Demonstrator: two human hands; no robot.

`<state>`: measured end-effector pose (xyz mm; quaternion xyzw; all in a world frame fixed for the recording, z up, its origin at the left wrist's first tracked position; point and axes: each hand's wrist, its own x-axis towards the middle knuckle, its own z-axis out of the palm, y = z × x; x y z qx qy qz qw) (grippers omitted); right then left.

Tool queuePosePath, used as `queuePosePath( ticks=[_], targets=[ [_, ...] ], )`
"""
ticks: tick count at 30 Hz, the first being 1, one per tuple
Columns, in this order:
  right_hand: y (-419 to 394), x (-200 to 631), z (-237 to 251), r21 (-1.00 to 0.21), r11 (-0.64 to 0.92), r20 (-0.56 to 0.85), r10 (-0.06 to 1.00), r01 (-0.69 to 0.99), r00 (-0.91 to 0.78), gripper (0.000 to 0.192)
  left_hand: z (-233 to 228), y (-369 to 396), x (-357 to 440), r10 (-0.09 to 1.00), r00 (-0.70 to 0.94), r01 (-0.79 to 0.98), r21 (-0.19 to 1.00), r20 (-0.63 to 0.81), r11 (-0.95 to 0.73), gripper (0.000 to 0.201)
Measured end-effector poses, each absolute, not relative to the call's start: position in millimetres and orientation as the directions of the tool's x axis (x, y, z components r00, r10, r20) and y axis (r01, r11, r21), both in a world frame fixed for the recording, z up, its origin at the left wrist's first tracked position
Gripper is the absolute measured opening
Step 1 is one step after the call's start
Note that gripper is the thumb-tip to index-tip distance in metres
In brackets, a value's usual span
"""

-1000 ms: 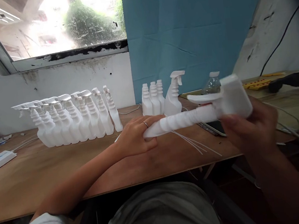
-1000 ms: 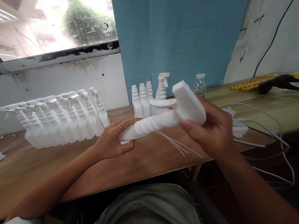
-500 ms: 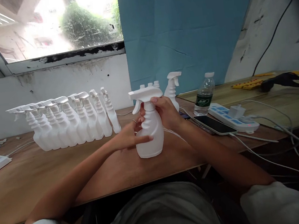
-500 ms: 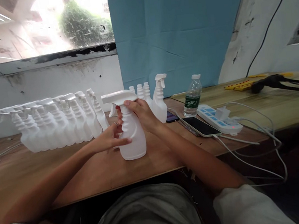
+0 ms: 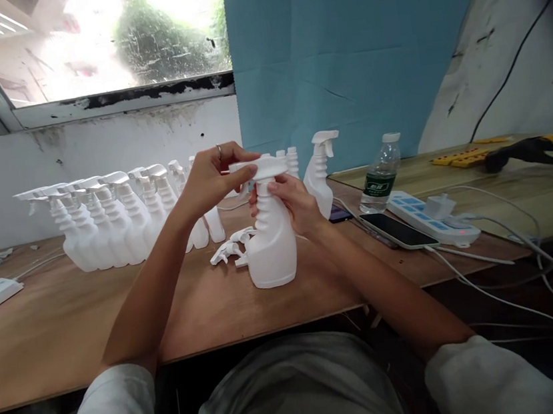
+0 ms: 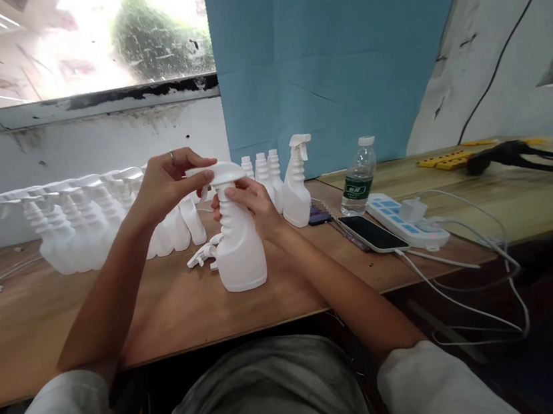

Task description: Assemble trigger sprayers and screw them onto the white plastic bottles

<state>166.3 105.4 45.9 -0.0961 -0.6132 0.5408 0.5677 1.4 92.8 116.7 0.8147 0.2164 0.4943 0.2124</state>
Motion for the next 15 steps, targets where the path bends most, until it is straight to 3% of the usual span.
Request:
queuePosePath(
  ticks=[7,11,15],
  targets=[
    [104.4,165.3,46.1,-0.744,0.404,0.627,0.698,-0.532,-0.346,0.042,117.6,89.6,0.8,0.565,0.395,0.184,0.540,0.724,-0.821,0.006],
    [103.6,162.9,48.5,-0.733,0.499,0.658,0.692,-0.462,-0.297,0.047,117.5,90.4,0.8,0.578,0.404,0.172,0.562,0.709,-0.809,0.006],
    [102.6,161.9,49.5,-0.740,0.489,0.655,0.682,-0.462,-0.327,0.048,118.0,89.1,0.9,0.580,0.409,0.175,0.564,0.704,-0.807,0.006]
  ],
)
